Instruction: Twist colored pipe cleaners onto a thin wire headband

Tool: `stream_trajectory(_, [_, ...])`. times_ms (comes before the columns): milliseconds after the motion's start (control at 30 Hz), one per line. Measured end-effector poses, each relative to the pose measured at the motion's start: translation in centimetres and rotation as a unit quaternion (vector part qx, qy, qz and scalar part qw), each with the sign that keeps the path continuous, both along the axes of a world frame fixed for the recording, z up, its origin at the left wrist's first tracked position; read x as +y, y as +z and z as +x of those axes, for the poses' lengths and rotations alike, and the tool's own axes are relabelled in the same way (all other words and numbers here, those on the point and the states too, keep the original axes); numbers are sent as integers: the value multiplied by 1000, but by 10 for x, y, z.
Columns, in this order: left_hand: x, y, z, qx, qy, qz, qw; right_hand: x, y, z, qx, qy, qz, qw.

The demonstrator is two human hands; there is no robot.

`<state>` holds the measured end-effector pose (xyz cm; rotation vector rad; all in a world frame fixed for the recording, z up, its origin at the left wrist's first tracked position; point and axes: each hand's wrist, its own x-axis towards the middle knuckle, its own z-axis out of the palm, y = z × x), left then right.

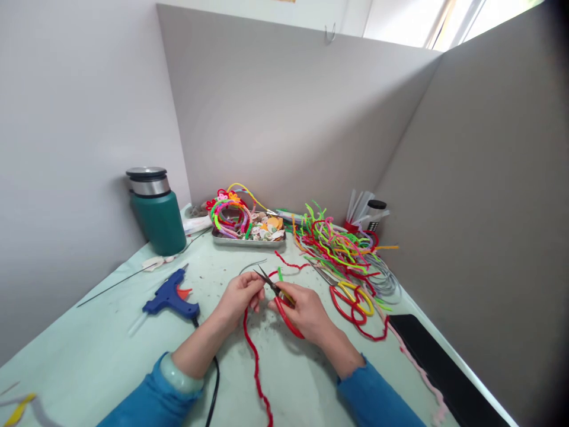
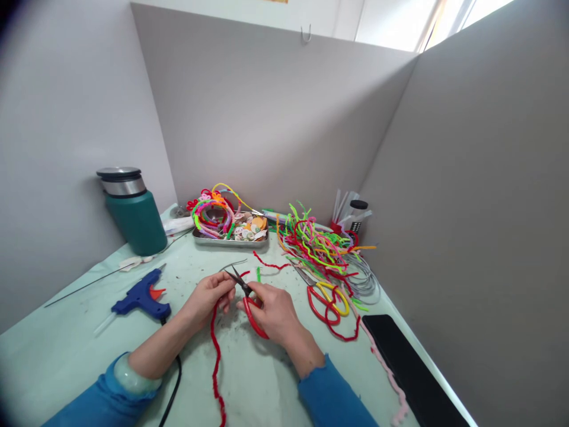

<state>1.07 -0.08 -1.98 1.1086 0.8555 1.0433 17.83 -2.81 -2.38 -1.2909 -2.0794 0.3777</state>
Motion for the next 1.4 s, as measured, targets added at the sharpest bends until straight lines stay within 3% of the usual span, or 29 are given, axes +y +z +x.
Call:
stream_trajectory(200, [2,-2,-1,2,8,-6,1000,2,-1,0,-24,-25,-5,999])
stream_trajectory(300, [2,-2,-1,10,24,-16,1000,5,0,7,-58,-83,1,995])
stream_trajectory(500, [-1,2,0,11,28,-23,999,15,-1,32,-210,-254,-11,944])
stream_trajectory(800, [-5,4,0,-18,-27,-9,999,18,-1,48,-259,-317,-42,911])
stream_trajectory(933, [-4,1,0,-36,-57,-3,998,13,3,37,-140,-262,66,952])
stream_trajectory(1033, [-4,-1,0,-46,-82,4,996,9,2,17,72,-100,47,991])
stream_trajectory(1067, [-4,-1,0,-45,-92,3,995,8,0,9,136,-55,16,989])
stream_trajectory(1167, [-4,0,1,-42,-114,3,993,7,-7,-11,268,-12,-55,962])
stream_trajectory(1400, [-5,-3,2,-24,-136,-14,990,8,-15,-23,368,-12,-99,924])
